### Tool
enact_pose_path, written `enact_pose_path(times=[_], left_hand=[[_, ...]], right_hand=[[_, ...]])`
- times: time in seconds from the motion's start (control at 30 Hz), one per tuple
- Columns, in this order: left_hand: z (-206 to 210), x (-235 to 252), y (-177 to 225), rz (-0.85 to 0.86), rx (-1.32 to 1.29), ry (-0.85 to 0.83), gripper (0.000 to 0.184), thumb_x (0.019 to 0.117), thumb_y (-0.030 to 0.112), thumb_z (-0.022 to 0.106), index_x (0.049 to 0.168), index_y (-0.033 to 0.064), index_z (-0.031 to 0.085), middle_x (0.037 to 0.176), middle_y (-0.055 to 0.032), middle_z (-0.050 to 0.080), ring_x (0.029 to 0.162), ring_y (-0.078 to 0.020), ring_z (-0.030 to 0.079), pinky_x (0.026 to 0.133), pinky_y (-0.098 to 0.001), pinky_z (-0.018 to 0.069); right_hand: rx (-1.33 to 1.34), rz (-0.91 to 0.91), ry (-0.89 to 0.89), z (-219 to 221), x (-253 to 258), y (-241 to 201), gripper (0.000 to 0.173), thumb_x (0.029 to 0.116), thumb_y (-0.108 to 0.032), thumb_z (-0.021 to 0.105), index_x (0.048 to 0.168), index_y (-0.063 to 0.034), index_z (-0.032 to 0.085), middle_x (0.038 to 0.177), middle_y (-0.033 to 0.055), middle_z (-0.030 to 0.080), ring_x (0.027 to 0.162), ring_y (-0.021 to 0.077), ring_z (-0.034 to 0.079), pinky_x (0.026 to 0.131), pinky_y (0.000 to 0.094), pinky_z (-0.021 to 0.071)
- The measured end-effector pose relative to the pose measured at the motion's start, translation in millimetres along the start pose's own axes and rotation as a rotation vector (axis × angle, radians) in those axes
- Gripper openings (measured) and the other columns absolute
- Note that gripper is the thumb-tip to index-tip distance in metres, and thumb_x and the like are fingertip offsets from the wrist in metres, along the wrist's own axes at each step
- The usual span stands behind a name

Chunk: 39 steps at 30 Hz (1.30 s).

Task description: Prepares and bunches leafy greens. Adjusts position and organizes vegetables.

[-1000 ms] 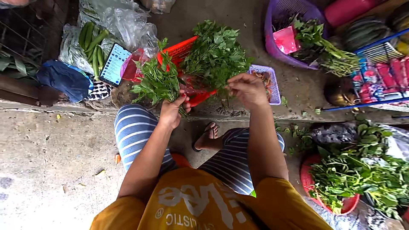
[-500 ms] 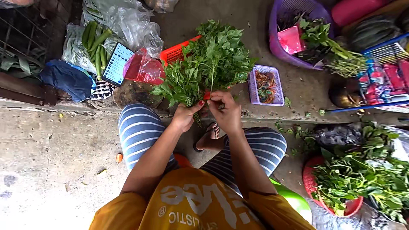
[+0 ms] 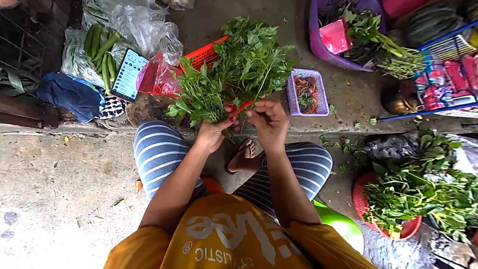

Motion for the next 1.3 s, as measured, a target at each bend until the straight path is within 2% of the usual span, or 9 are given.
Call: enact_pose_path(times=[0.23,0.37,0.57,0.8,0.9,1.03,1.1,1.2,1.3], left_hand=[[5,0,-9,0.053,0.132,-0.059,0.031,0.0912,-0.012,0.062,0.118,0.0037,0.061,0.097,-0.0041,0.07,0.081,-0.0136,0.067,0.075,-0.0308,0.059],[7,-2,-6,0.081,0.216,0.007,0.02,0.0913,-0.013,0.063,0.108,-0.001,0.064,0.091,-0.0044,0.067,0.079,-0.0115,0.064,0.078,-0.0295,0.0569],[11,-8,1,0.158,0.317,0.09,0.02,0.0885,-0.012,0.067,0.107,-0.0043,0.064,0.096,-0.0069,0.067,0.092,-0.0097,0.065,0.09,-0.0275,0.0556],[19,-8,-3,0.141,0.208,0.133,0.023,0.0872,-0.016,0.066,0.108,-0.0057,0.062,0.094,-0.0071,0.065,0.09,-0.0095,0.064,0.088,-0.0262,0.0556],[14,-9,-2,0.136,0.138,0.141,0.023,0.0893,-0.017,0.061,0.109,-0.0053,0.06,0.092,-0.0063,0.064,0.085,-0.0111,0.063,0.085,-0.0277,0.0556],[6,-6,1,0.059,0.287,0.059,0.012,0.0912,-0.015,0.061,0.098,-0.0051,0.062,0.077,-0.004,0.065,0.07,-0.0099,0.063,0.073,-0.0254,0.0576],[7,-6,-2,-0.088,0.462,-0.001,0.013,0.0954,-0.007,0.063,0.108,-0.0085,0.062,0.082,-0.006,0.066,0.069,-0.0083,0.064,0.07,-0.0239,0.0579],[11,-6,-7,-0.246,0.632,-0.016,0.025,0.1028,0.005,0.059,0.124,-0.0079,0.059,0.1,-0.0081,0.069,0.076,-0.0052,0.065,0.074,-0.0223,0.0557],[9,2,-10,-0.177,0.442,0.001,0.022,0.1006,-0.002,0.059,0.122,-0.0059,0.058,0.089,-0.0066,0.07,0.07,-0.008,0.065,0.068,-0.0232,0.0568]], right_hand=[[-0.005,0.009,0.004,1,-4,3,0.03,0.0909,-0.001,0.07,0.119,-0.0027,0.06,0.097,-0.003,0.071,0.08,0.0035,0.068,0.074,0.0236,0.0604],[0.016,-0.025,0.026,10,-9,8,0.032,0.0883,0.002,0.07,0.118,-0.004,0.059,0.096,-0.005,0.071,0.081,0.0024,0.067,0.074,0.0229,0.0591],[0.046,0.13,0.125,16,-12,14,0.028,0.0856,0.004,0.068,0.11,-0.0021,0.057,0.087,-0.0049,0.066,0.076,0.002,0.066,0.075,0.023,0.0589],[0.328,0.229,0.346,16,-21,23,0.027,0.0835,0.011,0.064,0.097,-0.0108,0.056,0.079,-0.0052,0.068,0.071,0.0091,0.069,0.073,0.0303,0.0626],[0.344,0.214,0.399,-13,-19,35,0.022,0.089,0.011,0.057,0.097,-0.0095,0.055,0.08,-0.0016,0.07,0.075,0.0143,0.071,0.077,0.0358,0.0629],[0.131,0.167,0.407,-78,-7,46,0.024,0.0881,0.008,0.058,0.101,-0.0099,0.051,0.079,-0.0073,0.066,0.071,0.0091,0.069,0.072,0.0324,0.0628],[0.032,0.136,0.395,-92,-6,39,0.023,0.0878,0.006,0.06,0.102,-0.0091,0.052,0.079,-0.0086,0.066,0.07,0.0069,0.068,0.071,0.0305,0.0626],[-0.057,0.045,0.38,-94,-9,25,0.021,0.0893,0.006,0.061,0.103,-0.008,0.053,0.081,-0.0102,0.065,0.072,0.0043,0.068,0.074,0.0291,0.0626],[-0.145,-0.066,0.325,-81,-14,12,0.022,0.0896,0.005,0.063,0.108,-0.0014,0.053,0.09,-0.008,0.064,0.081,0.0003,0.066,0.08,0.0246,0.0597]])
Point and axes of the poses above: each hand's wrist, its own x-axis towards the middle knuckle, its own z-axis out of the palm, y = z × x, the point moved 4 cm from there along x, towards the middle knuckle
